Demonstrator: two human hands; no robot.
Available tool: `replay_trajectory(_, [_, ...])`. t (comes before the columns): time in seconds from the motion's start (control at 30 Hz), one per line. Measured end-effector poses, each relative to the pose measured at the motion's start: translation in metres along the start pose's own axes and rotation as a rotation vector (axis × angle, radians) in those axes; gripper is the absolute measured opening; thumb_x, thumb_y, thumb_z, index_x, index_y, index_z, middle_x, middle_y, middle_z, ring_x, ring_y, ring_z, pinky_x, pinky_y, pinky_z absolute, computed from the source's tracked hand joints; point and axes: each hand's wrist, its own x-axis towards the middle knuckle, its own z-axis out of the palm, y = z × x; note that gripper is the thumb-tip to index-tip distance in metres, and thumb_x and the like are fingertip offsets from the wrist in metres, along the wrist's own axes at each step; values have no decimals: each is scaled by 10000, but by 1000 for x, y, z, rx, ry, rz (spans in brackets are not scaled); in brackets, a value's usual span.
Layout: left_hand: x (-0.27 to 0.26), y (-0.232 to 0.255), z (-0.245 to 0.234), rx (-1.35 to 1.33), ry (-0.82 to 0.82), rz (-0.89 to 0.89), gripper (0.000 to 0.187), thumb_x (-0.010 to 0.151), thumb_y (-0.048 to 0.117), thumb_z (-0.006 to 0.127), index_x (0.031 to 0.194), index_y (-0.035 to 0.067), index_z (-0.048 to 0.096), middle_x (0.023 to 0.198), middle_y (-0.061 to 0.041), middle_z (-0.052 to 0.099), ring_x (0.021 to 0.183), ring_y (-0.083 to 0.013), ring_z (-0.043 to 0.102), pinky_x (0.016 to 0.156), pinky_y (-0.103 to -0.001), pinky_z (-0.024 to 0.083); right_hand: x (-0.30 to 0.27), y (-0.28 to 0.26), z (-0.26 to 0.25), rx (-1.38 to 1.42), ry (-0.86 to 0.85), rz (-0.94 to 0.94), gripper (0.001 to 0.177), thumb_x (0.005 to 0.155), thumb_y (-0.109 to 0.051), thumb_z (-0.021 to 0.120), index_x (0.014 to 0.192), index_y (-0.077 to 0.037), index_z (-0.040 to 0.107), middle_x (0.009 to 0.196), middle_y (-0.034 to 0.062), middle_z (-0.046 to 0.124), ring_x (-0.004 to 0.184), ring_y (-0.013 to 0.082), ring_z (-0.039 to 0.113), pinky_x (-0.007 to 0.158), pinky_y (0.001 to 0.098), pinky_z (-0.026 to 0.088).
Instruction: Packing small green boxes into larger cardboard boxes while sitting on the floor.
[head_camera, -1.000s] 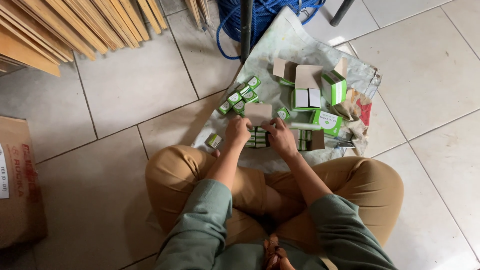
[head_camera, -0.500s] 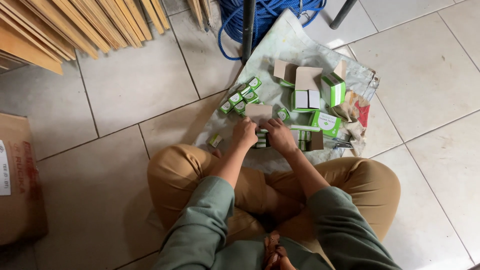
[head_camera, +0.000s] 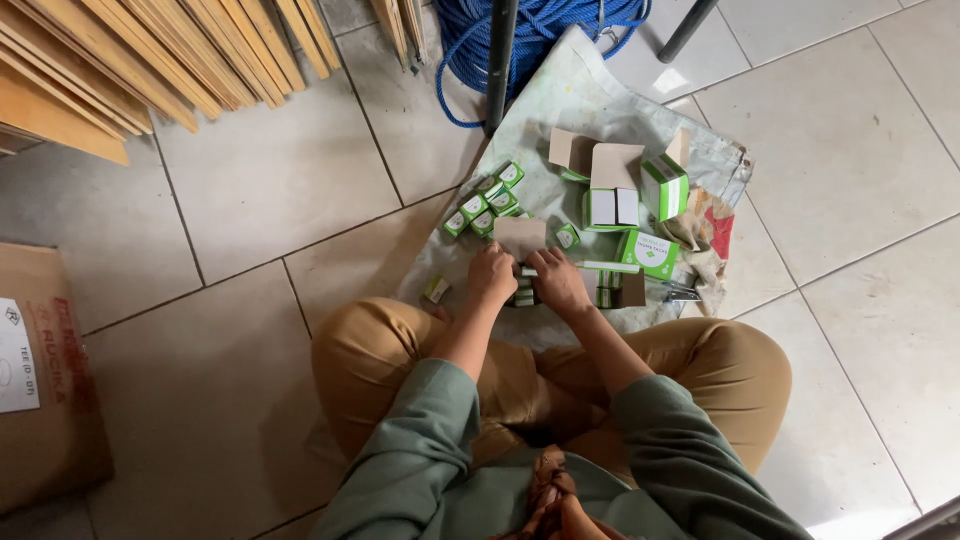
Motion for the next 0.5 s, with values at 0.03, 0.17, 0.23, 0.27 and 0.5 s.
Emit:
replay_trajectory(0.03, [1, 1, -4, -4, -4, -2, 160, 778, 19, 566, 877, -15, 686, 1079, -230, 525, 1006, -375, 532, 813, -444, 512, 3, -2, -4, 0, -5, 1, 350, 614, -75, 725, 894, -155, 530, 771, 10, 497, 812, 220, 544, 612, 351, 533])
replay_trajectory(0.17, [3, 4, -7, 6, -26, 14, 172, 766, 38, 604, 907, -26, 679, 1078, -225, 527, 1012, -370, 536, 813, -449, 516, 6, -24, -40, -3, -46, 69, 456, 628, -116, 736, 1032, -188, 537, 792, 15, 525, 796, 219, 555, 646, 359, 523])
replay_trajectory(0.23, [3, 6, -6, -13, -49, 16, 190, 757, 52, 621, 921, -25, 678, 1088, -228, 525, 1026, -377, 534, 821, -460, 521, 5, -31, -51, -19, -78, 84, 493, 639, -125, 740, 1087, -200, 546, 791, 23, 531, 779, 220, 558, 648, 365, 518])
replay_trajectory(0.27, [3, 6, -7, 27, -55, 36, 160, 764, 39, 610, 898, -10, 684, 1088, -220, 518, 1024, -373, 520, 827, -452, 504, 4, -30, -47, -5, -20, 122, 390, 673, -192, 704, 1042, -223, 581, 767, 31, 515, 737, 242, 566, 613, 384, 515])
replay_trajectory(0.5, [9, 1, 4, 116, -95, 49, 177, 814, -10, 552, 947, -41, 664, 1119, -235, 501, 1032, -385, 505, 848, -444, 489, -9, -29, -38, 76, -120, 331, 201, 777, -285, 628, 974, -248, 624, 772, 43, 512, 663, 296, 605, 552, 425, 517])
